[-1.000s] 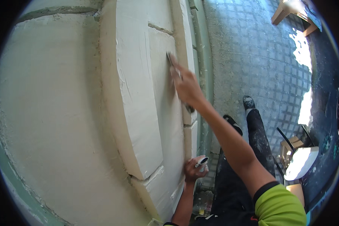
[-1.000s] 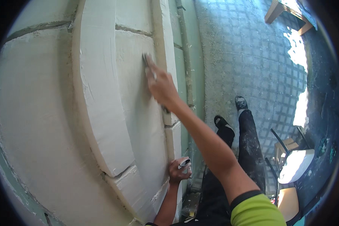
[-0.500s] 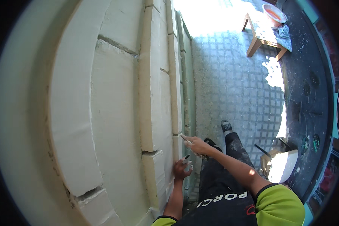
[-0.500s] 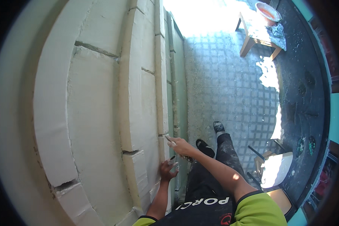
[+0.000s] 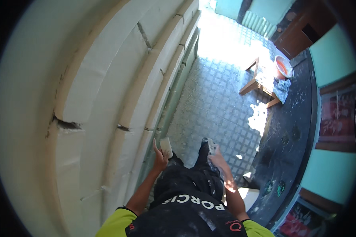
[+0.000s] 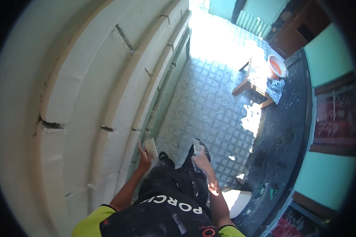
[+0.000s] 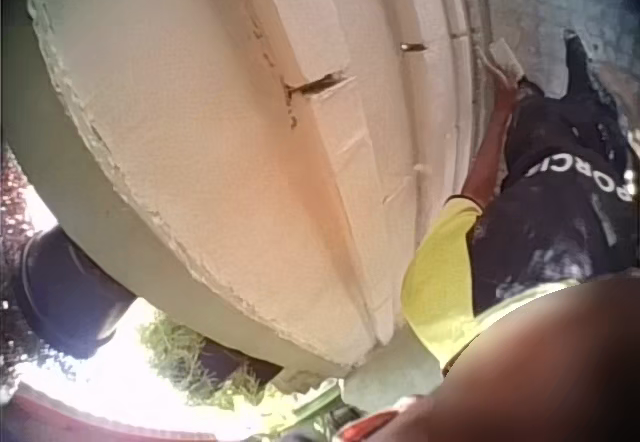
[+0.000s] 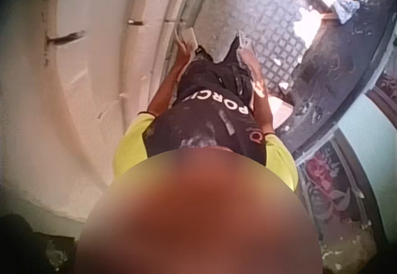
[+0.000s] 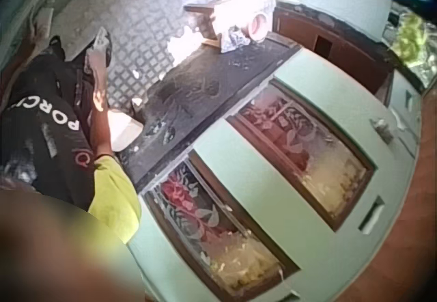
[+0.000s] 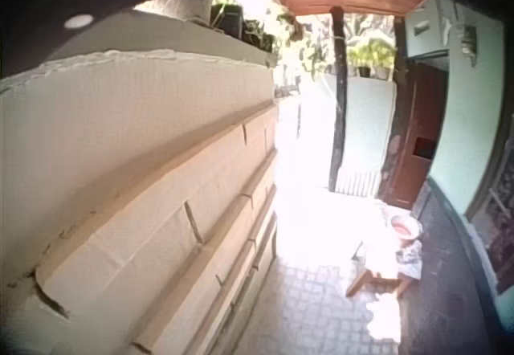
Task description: The recorder is applying putty to repair cracks in a wall or ceiling structure.
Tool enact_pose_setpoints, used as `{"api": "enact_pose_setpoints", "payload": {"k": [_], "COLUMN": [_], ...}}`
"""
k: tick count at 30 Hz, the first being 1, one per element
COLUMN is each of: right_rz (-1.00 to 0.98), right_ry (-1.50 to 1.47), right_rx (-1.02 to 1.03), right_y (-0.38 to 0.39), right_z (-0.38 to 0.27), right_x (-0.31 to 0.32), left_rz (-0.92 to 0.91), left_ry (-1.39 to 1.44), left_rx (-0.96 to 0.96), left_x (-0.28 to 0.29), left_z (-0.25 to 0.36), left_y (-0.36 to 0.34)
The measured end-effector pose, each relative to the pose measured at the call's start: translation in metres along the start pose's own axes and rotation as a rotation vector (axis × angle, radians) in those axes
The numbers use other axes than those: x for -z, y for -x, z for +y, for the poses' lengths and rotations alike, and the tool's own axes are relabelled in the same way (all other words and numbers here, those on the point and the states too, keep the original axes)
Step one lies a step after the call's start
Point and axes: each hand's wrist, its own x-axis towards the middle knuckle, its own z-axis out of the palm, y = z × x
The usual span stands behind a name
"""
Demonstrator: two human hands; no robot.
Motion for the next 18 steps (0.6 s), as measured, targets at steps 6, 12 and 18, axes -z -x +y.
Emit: {"api": "enact_pose_setpoints", "payload": {"k": [6,12,18], "right_rz": [-0.241,-0.403,-0.515], "right_ry": [0.038,0.250,0.371], "right_rx": [0.354,0.702,0.753], "right_y": [-0.058,-0.053,-0.089], "right_z": [-0.018,-0.074,-0.061], "right_x": [0.013,0.049,0.067], "left_rz": [-0.138,0.202,0.160], "left_ry": [0.364,0.679,0.938], "left_rx": [0.414,0.527,0.641], "left_x": [-0.099,-0.185,-0.211], "left_z": [0.050,0.089,0.079], "left_y": [-0.025,-0.020,-0.014]}}
